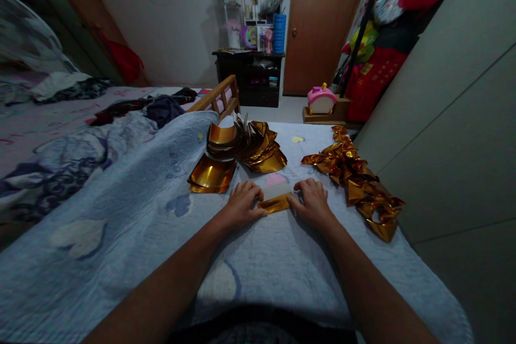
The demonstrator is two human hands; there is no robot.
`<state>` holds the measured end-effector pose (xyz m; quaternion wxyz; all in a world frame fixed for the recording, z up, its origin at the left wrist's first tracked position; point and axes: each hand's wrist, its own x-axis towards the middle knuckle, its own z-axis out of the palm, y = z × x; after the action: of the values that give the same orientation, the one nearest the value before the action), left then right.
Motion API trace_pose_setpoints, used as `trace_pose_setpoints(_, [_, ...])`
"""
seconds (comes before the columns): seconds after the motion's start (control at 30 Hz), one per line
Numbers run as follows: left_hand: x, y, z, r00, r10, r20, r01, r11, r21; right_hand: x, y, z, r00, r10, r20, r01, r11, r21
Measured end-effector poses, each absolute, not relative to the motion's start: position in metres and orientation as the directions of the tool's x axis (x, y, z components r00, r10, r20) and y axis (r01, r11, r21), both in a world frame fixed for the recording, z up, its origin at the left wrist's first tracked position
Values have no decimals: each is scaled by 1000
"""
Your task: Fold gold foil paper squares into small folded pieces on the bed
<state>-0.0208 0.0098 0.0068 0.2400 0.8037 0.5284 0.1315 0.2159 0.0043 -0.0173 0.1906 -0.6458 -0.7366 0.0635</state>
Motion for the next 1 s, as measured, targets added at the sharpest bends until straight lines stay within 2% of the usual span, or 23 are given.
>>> trace_pose_setpoints(0.2, [-20, 10, 8, 405, 914, -31, 775, -325, 542, 204, 5, -16, -99, 984, 149, 918, 148, -369])
trace_pose_setpoints(0.37, [-21, 11, 7, 381, 924, -20, 779, -309, 545, 204, 6, -13, -67, 989, 134, 871, 123, -475])
trace_pose_setpoints(0.47, [-22, 12, 2, 378, 926, 26, 751, -323, 576, 206, 6, -9, -96, 981, 171, 802, 178, -570])
trace_pose_setpoints(0.57, [-24, 15, -5, 354, 932, 78, 678, -314, 664, 208, 7, -7, -157, 977, 143, 623, 210, -754])
trace_pose_setpoints(0.7, [-24, 18, -11, 247, 967, 63, 493, -182, 851, 208, 7, -6, -165, 984, 71, 337, 123, -933])
trace_pose_setpoints(0.77, [-22, 18, -9, 225, 974, 15, 356, -97, 929, 207, 7, -6, -142, 987, 78, 210, 107, -972])
trace_pose_setpoints(0.87, [-19, 17, -2, 288, 955, -69, 132, 31, 991, 204, 7, -5, -153, 986, 62, 14, 65, -998])
trace_pose_setpoints(1.0, [-17, 13, 6, 311, 944, -108, 41, 100, 994, 199, 5, -1, -210, 977, 29, -164, -6, -986])
